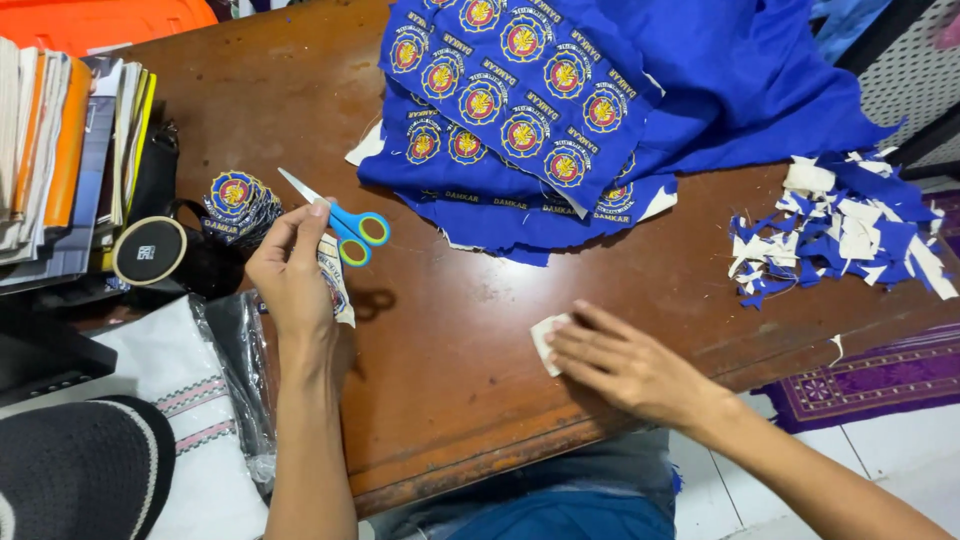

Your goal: Cutting out circular embroidered patches from a blue fabric sheet using scissors

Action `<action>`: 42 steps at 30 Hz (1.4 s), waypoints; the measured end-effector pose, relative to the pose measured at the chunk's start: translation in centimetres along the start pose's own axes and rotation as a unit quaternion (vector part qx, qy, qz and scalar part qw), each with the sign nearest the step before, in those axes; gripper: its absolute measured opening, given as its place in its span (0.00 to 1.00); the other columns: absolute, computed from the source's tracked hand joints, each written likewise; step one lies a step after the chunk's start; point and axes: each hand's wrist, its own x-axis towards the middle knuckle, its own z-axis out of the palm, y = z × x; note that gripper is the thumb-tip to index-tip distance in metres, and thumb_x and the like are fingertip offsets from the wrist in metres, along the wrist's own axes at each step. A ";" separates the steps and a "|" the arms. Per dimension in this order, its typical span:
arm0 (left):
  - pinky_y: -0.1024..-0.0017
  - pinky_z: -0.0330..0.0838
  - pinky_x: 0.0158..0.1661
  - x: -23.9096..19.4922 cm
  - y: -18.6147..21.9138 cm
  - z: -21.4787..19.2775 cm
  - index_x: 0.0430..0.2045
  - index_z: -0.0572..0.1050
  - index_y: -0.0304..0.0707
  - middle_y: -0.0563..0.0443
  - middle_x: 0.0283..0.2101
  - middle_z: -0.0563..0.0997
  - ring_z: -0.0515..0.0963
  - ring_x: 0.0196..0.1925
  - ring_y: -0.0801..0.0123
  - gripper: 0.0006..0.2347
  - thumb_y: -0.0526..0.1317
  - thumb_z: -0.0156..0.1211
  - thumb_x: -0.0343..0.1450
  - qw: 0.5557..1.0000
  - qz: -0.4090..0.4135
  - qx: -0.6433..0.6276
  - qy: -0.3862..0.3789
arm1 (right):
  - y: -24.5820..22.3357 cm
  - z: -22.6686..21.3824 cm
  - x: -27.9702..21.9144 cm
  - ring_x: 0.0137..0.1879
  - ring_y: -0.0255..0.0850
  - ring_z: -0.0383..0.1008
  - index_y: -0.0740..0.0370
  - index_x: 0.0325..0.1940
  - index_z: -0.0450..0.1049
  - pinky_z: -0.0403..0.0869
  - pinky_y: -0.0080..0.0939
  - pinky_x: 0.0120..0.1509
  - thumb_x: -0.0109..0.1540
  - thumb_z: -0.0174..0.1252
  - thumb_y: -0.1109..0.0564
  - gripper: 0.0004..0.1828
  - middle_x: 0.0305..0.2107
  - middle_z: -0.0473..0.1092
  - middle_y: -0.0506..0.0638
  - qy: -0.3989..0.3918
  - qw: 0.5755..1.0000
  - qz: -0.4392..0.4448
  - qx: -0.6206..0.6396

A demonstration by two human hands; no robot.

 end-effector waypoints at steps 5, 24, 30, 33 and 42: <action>0.83 0.76 0.43 0.0 2.3 -0.2 0.34 0.83 0.32 0.52 0.35 0.84 0.80 0.37 0.77 0.08 0.39 0.64 0.69 0.993 -0.073 -0.069 0.055 | 6.7 -3.7 -7.9 0.62 0.46 0.74 0.64 0.52 0.77 0.62 0.68 0.80 0.56 0.58 0.66 0.20 0.52 0.75 0.55 -0.114 0.959 0.149 -0.211; 0.79 0.65 0.18 -2.5 -0.9 3.1 0.31 0.82 0.32 0.52 0.19 0.77 0.73 0.17 0.75 0.07 0.39 0.65 0.70 0.988 -0.118 -0.039 -0.090 | 16.4 -3.9 -2.6 0.44 0.43 0.74 0.60 0.55 0.76 0.74 0.40 0.54 0.63 0.70 0.55 0.18 0.46 0.68 0.55 0.221 0.799 0.551 0.093; 0.77 0.49 0.11 -3.0 0.2 3.5 0.29 0.80 0.36 0.43 0.16 0.78 0.60 0.08 0.76 0.08 0.42 0.64 0.71 0.983 -0.152 0.010 -0.100 | 13.6 -5.7 0.1 0.31 0.41 0.72 0.67 0.37 0.79 0.72 0.36 0.39 0.77 0.64 0.56 0.15 0.31 0.68 0.56 0.318 0.826 0.464 -0.036; 0.77 0.51 0.09 -3.0 -0.2 3.7 0.29 0.81 0.37 0.48 0.15 0.76 0.60 0.08 0.78 0.08 0.43 0.64 0.70 0.983 -0.151 0.026 -0.099 | 11.8 -6.0 2.9 0.21 0.38 0.73 0.68 0.32 0.73 0.67 0.30 0.29 0.83 0.49 0.55 0.26 0.18 0.70 0.53 0.321 0.828 0.458 0.044; 0.68 0.82 0.24 -3.4 -4.4 4.2 0.35 0.85 0.45 0.47 0.30 0.84 0.83 0.27 0.68 0.08 0.46 0.69 0.69 0.986 -0.120 0.081 -0.079 | 8.5 -1.8 11.7 0.37 0.47 0.80 0.63 0.42 0.82 0.78 0.44 0.42 0.63 0.60 0.74 0.11 0.34 0.78 0.57 0.304 0.893 0.266 0.198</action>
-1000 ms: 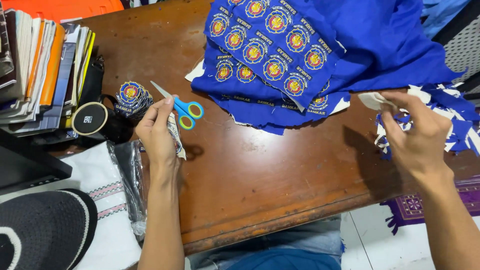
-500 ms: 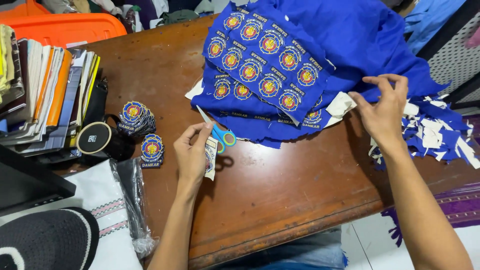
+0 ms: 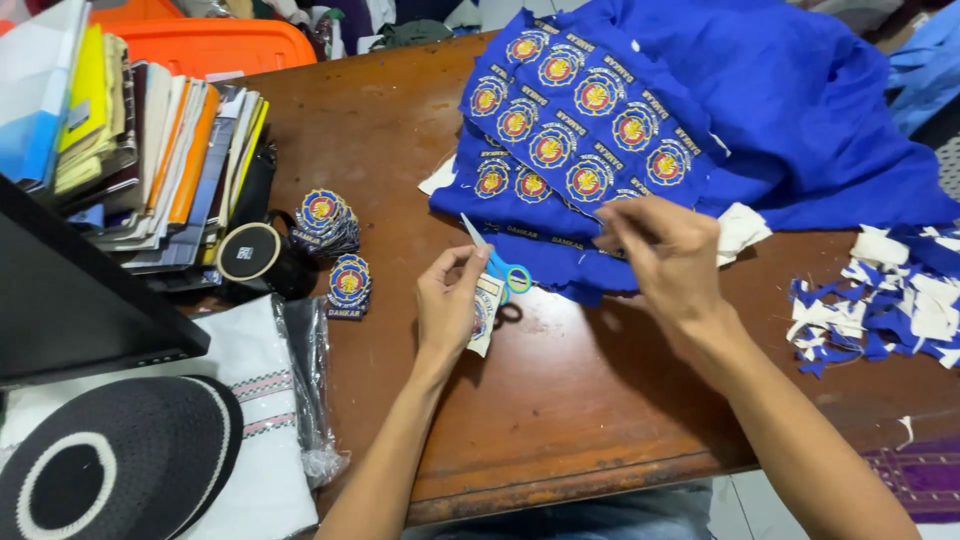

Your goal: Cutting out circular embroidered patches from a blue fabric sheet using scissors

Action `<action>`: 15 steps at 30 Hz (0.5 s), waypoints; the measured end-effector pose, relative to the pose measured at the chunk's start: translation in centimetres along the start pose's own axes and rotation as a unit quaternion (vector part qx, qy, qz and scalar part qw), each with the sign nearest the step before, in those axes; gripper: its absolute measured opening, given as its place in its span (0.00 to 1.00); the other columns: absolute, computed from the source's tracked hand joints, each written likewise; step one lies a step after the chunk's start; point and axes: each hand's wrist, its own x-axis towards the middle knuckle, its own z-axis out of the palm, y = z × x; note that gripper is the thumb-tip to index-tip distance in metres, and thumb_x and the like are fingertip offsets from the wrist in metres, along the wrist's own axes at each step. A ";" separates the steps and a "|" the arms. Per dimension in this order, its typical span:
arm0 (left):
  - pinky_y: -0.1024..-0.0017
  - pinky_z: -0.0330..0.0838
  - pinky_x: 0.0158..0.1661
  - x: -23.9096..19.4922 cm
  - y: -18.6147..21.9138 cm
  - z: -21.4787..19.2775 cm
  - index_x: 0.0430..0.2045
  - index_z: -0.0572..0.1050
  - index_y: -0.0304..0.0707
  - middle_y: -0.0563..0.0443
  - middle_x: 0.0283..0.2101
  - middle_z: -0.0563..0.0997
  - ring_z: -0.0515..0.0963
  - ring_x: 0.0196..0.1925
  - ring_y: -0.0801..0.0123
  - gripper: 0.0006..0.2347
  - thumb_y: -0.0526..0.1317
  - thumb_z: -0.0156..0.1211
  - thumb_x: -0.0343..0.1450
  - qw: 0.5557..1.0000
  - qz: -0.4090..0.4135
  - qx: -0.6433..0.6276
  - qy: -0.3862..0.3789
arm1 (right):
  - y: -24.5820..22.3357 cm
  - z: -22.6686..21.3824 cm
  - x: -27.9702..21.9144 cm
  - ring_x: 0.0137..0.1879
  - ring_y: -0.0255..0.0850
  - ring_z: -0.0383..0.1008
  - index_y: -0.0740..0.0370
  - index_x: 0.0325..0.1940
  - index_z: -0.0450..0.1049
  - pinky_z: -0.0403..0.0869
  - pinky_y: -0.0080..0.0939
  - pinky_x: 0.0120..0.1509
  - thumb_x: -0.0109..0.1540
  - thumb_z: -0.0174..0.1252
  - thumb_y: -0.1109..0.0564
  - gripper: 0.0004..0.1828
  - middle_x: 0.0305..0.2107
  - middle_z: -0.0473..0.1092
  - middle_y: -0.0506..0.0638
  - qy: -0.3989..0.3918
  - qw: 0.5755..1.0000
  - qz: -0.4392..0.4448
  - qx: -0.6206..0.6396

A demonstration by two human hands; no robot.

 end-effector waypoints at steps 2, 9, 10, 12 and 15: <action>0.71 0.81 0.28 0.1 0.1 0.1 0.37 0.85 0.47 0.48 0.29 0.84 0.83 0.29 0.69 0.09 0.48 0.68 0.69 1.000 0.006 0.014 0.006 | -1.3 2.5 0.3 0.49 0.49 0.82 0.54 0.40 0.84 0.77 0.47 0.54 0.60 0.56 0.76 0.20 0.43 0.80 0.51 -0.035 0.999 -0.020 -0.022; 0.59 0.82 0.43 0.0 0.5 0.0 0.40 0.80 0.34 0.35 0.42 0.83 0.86 0.42 0.52 0.15 0.49 0.61 0.74 0.995 0.076 0.008 0.061 | -1.5 8.8 -3.1 0.38 0.40 0.75 0.65 0.46 0.72 0.79 0.37 0.40 0.60 0.68 0.56 0.16 0.34 0.72 0.54 -0.082 0.973 0.153 0.155; 0.57 0.81 0.46 -0.2 0.9 0.1 0.40 0.80 0.32 0.34 0.44 0.82 0.85 0.45 0.48 0.15 0.48 0.60 0.74 0.994 0.089 0.000 0.064 | -1.3 9.0 -3.4 0.42 0.42 0.74 0.66 0.49 0.69 0.79 0.40 0.42 0.65 0.62 0.55 0.15 0.37 0.69 0.56 -0.088 0.963 0.197 0.164; 0.62 0.82 0.42 -0.2 0.5 0.1 0.40 0.80 0.34 0.38 0.43 0.83 0.85 0.41 0.56 0.14 0.48 0.61 0.74 0.993 0.097 -0.015 0.059 | -0.5 8.7 -3.0 0.42 0.42 0.73 0.66 0.47 0.69 0.78 0.39 0.42 0.66 0.61 0.57 0.11 0.38 0.68 0.56 -0.072 0.977 0.163 0.118; 0.67 0.82 0.37 -0.5 0.1 0.3 0.40 0.81 0.35 0.41 0.40 0.83 0.83 0.37 0.66 0.13 0.47 0.64 0.73 0.993 0.104 -0.036 0.039 | 0.5 8.3 -3.1 0.41 0.41 0.73 0.65 0.44 0.73 0.78 0.36 0.40 0.64 0.65 0.60 0.08 0.39 0.67 0.54 -0.054 0.992 0.096 0.065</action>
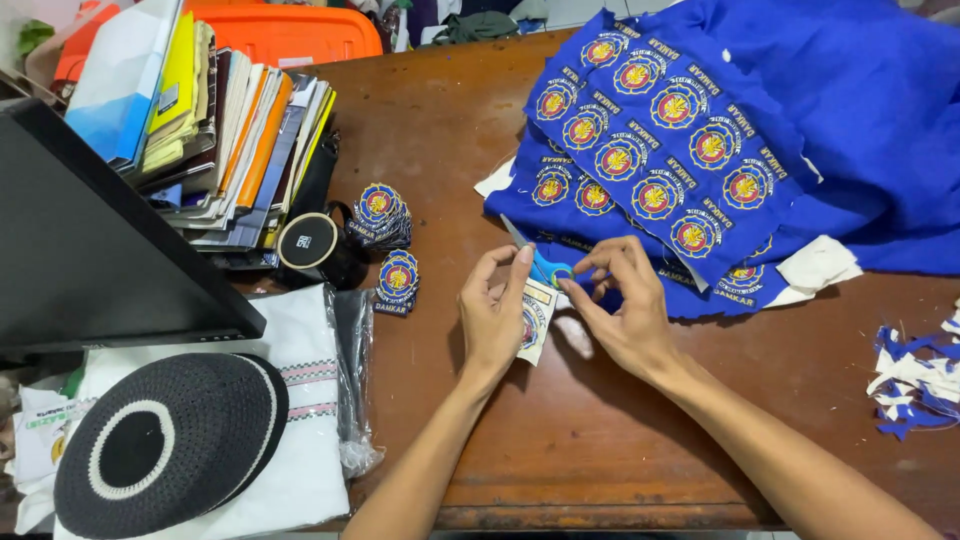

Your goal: Cutting out circular embroidered patches from a blue fabric sheet using scissors

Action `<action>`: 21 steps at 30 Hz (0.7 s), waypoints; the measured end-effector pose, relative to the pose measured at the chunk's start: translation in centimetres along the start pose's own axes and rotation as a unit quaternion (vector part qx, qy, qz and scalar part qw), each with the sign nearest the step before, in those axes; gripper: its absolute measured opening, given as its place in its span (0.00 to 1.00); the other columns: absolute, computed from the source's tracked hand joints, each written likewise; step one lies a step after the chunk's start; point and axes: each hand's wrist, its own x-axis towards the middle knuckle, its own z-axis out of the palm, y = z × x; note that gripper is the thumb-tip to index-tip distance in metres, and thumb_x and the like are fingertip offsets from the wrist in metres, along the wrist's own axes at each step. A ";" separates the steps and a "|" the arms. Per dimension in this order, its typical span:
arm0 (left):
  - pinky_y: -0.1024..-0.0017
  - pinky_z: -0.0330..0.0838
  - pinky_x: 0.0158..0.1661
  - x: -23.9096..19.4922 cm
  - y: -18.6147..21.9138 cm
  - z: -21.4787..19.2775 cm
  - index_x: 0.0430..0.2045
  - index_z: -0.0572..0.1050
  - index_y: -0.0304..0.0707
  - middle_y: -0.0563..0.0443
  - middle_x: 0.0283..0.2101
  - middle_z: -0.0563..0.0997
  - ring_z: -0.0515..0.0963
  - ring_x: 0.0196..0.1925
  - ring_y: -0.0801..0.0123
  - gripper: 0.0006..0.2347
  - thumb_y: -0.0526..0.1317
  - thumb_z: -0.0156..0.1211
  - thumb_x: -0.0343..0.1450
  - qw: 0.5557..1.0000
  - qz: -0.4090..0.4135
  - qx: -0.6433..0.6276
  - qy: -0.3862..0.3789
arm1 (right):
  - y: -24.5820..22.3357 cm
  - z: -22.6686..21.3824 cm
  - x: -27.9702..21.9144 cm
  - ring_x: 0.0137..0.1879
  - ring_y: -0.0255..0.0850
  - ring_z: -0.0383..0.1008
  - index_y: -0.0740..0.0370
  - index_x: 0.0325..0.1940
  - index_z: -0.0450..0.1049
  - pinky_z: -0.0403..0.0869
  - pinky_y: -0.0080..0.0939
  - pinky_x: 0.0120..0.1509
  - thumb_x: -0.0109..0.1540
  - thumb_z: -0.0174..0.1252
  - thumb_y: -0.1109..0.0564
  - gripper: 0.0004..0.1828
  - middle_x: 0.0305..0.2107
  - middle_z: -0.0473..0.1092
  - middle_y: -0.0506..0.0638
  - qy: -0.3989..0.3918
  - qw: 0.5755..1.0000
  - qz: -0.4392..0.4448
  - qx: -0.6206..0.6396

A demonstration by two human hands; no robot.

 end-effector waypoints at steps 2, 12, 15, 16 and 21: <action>0.67 0.82 0.36 -0.1 0.0 0.3 0.41 0.81 0.34 0.40 0.40 0.82 0.82 0.36 0.68 0.13 0.46 0.65 0.73 1.000 0.006 -0.011 -0.005 | 0.3 -0.2 0.1 0.39 0.40 0.73 0.64 0.43 0.75 0.79 0.33 0.38 0.61 0.69 0.61 0.10 0.38 0.68 0.52 -0.003 0.999 -0.042 -0.008; 0.69 0.82 0.33 -1.4 0.5 0.8 0.33 0.84 0.37 0.46 0.31 0.84 0.86 0.36 0.64 0.06 0.40 0.69 0.70 0.988 0.142 0.061 0.021 | 1.5 0.1 -1.0 0.42 0.48 0.82 0.61 0.42 0.79 0.81 0.42 0.46 0.61 0.69 0.58 0.08 0.40 0.77 0.53 0.022 0.984 -0.141 -0.110; 0.68 0.82 0.35 -1.4 0.7 0.8 0.31 0.84 0.42 0.51 0.31 0.85 0.87 0.38 0.64 0.05 0.41 0.70 0.70 0.980 0.168 0.104 0.008 | 1.7 -0.1 -0.7 0.43 0.49 0.82 0.61 0.39 0.79 0.80 0.43 0.46 0.59 0.70 0.57 0.08 0.41 0.78 0.53 0.022 0.982 -0.148 -0.118; 0.68 0.82 0.36 -1.3 0.8 0.8 0.29 0.84 0.44 0.54 0.31 0.85 0.87 0.39 0.65 0.04 0.42 0.71 0.69 0.977 0.173 0.128 0.001 | 1.6 -0.2 -0.5 0.40 0.49 0.81 0.62 0.36 0.79 0.80 0.42 0.44 0.58 0.71 0.59 0.08 0.40 0.77 0.53 0.021 0.981 -0.147 -0.122; 0.61 0.80 0.38 -0.9 4.8 -0.8 0.23 0.83 0.43 0.52 0.23 0.82 0.84 0.34 0.63 0.15 0.54 0.75 0.61 0.982 -0.036 0.180 -0.047 | 3.9 -2.6 1.3 0.36 0.51 0.80 0.68 0.37 0.78 0.79 0.42 0.37 0.56 0.70 0.66 0.08 0.38 0.76 0.58 0.054 0.985 -0.118 -0.117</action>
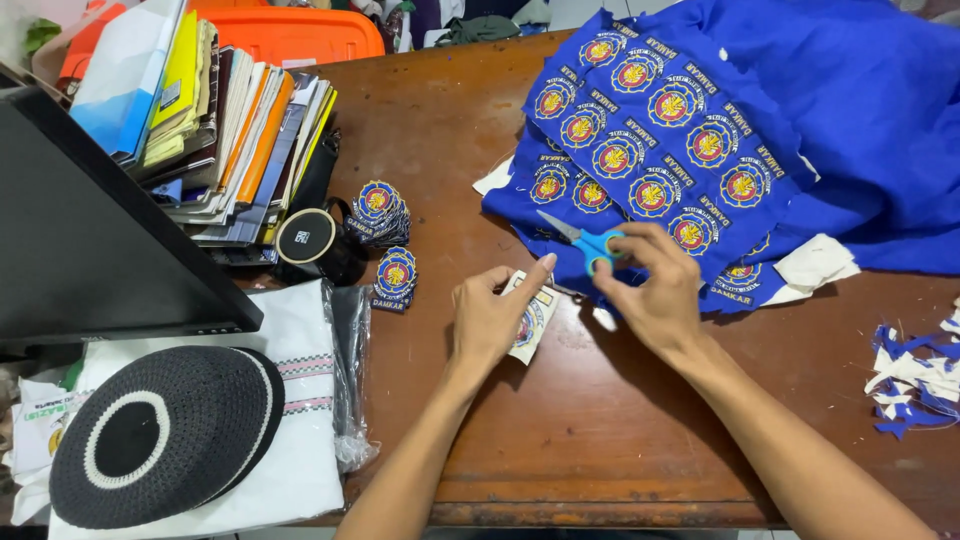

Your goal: Cutting out circular embroidered patches from a blue fabric sheet using scissors

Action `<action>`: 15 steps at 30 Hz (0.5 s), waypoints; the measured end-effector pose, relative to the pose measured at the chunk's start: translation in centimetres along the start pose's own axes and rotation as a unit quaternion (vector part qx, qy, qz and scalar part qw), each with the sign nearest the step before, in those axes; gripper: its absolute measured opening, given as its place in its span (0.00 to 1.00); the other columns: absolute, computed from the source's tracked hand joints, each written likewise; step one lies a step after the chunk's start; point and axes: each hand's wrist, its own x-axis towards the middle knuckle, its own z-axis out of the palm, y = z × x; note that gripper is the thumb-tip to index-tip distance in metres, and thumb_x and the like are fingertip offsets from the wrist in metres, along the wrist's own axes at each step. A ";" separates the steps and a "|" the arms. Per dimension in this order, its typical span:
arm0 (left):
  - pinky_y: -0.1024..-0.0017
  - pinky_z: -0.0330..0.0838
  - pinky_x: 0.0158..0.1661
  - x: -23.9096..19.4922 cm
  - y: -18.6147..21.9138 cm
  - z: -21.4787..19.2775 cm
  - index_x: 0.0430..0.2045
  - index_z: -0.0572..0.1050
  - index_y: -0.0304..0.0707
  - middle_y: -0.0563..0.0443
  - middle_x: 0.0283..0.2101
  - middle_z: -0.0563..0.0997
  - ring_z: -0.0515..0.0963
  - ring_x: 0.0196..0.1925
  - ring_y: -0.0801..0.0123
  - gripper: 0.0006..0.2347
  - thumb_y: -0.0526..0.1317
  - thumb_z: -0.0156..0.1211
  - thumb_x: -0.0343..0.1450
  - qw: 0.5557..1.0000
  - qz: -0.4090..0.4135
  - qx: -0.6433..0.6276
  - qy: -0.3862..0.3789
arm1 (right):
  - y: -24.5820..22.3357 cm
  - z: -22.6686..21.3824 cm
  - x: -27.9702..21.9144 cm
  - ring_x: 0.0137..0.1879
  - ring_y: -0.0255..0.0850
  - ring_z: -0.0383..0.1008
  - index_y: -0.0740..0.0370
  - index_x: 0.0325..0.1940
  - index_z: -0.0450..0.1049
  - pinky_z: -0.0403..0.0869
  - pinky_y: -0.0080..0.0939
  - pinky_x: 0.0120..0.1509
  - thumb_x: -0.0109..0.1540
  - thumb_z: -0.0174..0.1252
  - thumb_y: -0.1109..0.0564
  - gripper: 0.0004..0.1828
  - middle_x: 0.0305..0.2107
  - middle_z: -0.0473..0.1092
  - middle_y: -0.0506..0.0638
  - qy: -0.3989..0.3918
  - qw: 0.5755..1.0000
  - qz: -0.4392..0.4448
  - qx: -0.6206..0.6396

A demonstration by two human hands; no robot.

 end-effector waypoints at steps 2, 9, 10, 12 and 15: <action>0.67 0.79 0.31 0.3 0.1 -0.9 0.17 0.83 0.38 0.47 0.14 0.79 0.82 0.23 0.65 0.20 0.58 0.74 0.61 0.996 -0.078 0.010 -0.031 | 1.2 -0.9 0.3 0.37 0.53 0.79 0.70 0.38 0.78 0.78 0.42 0.37 0.56 0.69 0.69 0.08 0.38 0.75 0.60 0.008 1.000 0.004 -0.008; 0.76 0.74 0.34 2.5 -3.8 0.2 0.25 0.80 0.35 0.50 0.22 0.80 0.76 0.31 0.74 0.15 0.50 0.73 0.66 0.985 -0.038 -0.135 -0.105 | 2.2 -3.5 1.6 0.37 0.43 0.75 0.72 0.38 0.79 0.78 0.33 0.38 0.54 0.76 0.69 0.12 0.35 0.74 0.60 -0.009 0.991 0.121 0.050; 0.78 0.74 0.35 2.1 -3.0 0.0 0.27 0.80 0.35 0.52 0.25 0.80 0.75 0.33 0.76 0.13 0.47 0.71 0.68 0.978 -0.020 -0.176 -0.107 | 2.0 -3.8 1.8 0.36 0.42 0.74 0.72 0.35 0.78 0.76 0.33 0.36 0.54 0.76 0.68 0.12 0.33 0.74 0.59 -0.023 0.990 0.135 0.045; 0.75 0.75 0.40 2.6 -3.2 -0.8 0.32 0.82 0.35 0.49 0.30 0.82 0.74 0.37 0.75 0.10 0.44 0.69 0.70 0.978 0.008 -0.181 -0.099 | 0.7 -4.0 2.1 0.36 0.42 0.73 0.72 0.33 0.77 0.76 0.34 0.36 0.54 0.75 0.68 0.11 0.32 0.74 0.61 -0.037 0.988 0.144 0.049; 0.72 0.77 0.44 3.3 -3.7 -1.2 0.38 0.84 0.36 0.48 0.35 0.85 0.76 0.40 0.74 0.08 0.40 0.67 0.71 0.981 0.044 -0.172 -0.077 | -1.1 -4.0 2.4 0.34 0.44 0.73 0.73 0.33 0.74 0.76 0.36 0.34 0.53 0.75 0.62 0.16 0.31 0.72 0.63 -0.063 0.980 0.175 0.064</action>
